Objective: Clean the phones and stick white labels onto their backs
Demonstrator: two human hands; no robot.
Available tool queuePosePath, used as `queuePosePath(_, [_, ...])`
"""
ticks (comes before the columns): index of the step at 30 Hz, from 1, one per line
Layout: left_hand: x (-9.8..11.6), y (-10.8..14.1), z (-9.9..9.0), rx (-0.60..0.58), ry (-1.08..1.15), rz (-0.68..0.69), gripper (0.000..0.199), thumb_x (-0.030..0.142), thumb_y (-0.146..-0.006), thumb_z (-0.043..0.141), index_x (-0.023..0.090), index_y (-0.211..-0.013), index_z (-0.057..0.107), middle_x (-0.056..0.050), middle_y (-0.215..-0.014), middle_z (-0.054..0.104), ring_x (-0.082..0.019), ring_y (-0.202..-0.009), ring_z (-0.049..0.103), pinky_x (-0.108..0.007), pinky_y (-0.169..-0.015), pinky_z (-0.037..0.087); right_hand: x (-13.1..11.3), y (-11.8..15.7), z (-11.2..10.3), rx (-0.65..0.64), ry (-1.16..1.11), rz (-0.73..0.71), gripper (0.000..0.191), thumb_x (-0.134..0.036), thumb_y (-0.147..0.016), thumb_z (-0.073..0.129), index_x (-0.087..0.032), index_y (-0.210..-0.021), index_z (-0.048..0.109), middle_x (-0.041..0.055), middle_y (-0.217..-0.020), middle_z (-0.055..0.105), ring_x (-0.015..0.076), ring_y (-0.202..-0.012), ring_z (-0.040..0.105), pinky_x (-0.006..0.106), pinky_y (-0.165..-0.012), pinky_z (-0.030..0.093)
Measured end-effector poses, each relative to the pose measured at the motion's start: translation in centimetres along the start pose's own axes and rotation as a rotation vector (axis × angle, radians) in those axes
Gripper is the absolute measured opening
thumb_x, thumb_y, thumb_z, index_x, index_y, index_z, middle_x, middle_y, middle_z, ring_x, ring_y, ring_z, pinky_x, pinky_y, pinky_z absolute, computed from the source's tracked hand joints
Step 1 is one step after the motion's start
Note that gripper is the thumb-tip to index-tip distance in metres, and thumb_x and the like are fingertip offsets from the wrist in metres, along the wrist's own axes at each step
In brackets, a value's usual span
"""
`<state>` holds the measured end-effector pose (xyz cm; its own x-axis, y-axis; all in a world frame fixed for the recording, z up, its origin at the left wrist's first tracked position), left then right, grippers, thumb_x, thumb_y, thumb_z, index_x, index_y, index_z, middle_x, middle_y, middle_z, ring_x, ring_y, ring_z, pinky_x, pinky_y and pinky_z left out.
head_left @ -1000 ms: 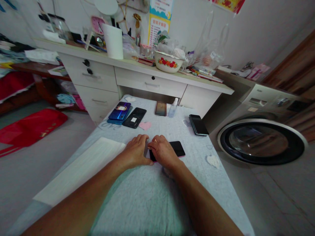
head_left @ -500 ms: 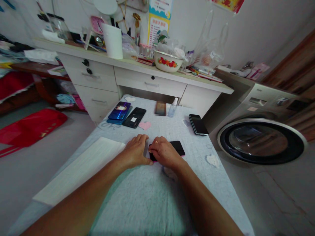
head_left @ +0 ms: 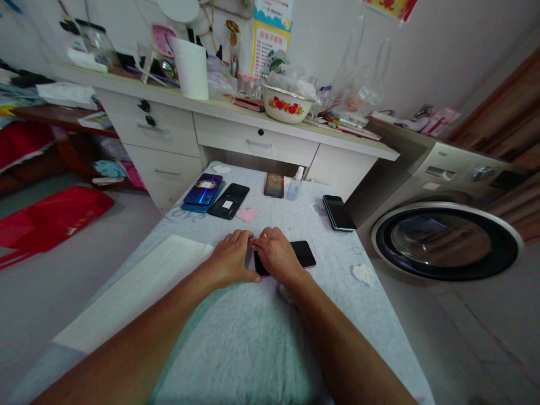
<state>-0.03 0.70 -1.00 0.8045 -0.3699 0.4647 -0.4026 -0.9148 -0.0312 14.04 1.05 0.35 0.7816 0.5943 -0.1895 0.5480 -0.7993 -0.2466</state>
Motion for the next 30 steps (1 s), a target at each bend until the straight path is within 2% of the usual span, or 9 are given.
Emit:
queuePosePath(9, [0.2, 0.0, -0.2, -0.022, -0.008, -0.005, 0.079, 0.048, -0.051, 0.077, 0.017, -0.116, 0.044, -0.012, -0.117, 0.051, -0.032, -0.111, 0.051, -0.042, -0.094, 0.042, 0.8, 0.3, -0.3, -0.02, 0.045, 0.029, 0.023, -0.02, -0.093, 0.048, -0.016, -0.092, 0.071, 0.0084, -0.088, 0.059, 0.019, -0.087, 0.046, 0.031, -0.082, 0.035])
queuePosePath(19, [0.2, -0.1, -0.2, -0.032, -0.013, 0.001, 0.079, 0.048, -0.052, 0.076, 0.019, -0.117, 0.043, -0.012, -0.118, 0.051, -0.031, -0.113, 0.05, -0.04, -0.095, 0.041, 1.5, 0.9, -0.8, -0.027, 0.095, 0.144, 0.024, -0.021, -0.093, 0.048, -0.016, -0.088, 0.071, 0.0094, -0.089, 0.058, 0.0206, -0.088, 0.047, 0.031, -0.08, 0.036])
queuePosePath(30, [0.0, -0.1, 0.0, -0.014, -0.011, 0.0, 0.078, 0.05, -0.05, 0.077, 0.019, -0.114, 0.044, -0.01, -0.114, 0.05, -0.031, -0.108, 0.05, -0.04, -0.092, 0.042, 0.4, 0.4, -0.2, -0.017, 0.005, -0.01, 0.02, -0.017, -0.092, 0.05, -0.017, -0.092, 0.07, 0.0075, -0.088, 0.058, 0.0184, -0.086, 0.045, 0.031, -0.081, 0.036])
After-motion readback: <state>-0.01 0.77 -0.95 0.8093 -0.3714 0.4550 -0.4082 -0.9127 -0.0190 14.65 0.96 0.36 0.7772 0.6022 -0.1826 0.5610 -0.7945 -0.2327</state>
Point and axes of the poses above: each hand's wrist, its own y-axis away from the middle knuckle, its own z-axis out of the palm, x = y × z, the point moved 2 cm from there along -y, towards the middle knuckle
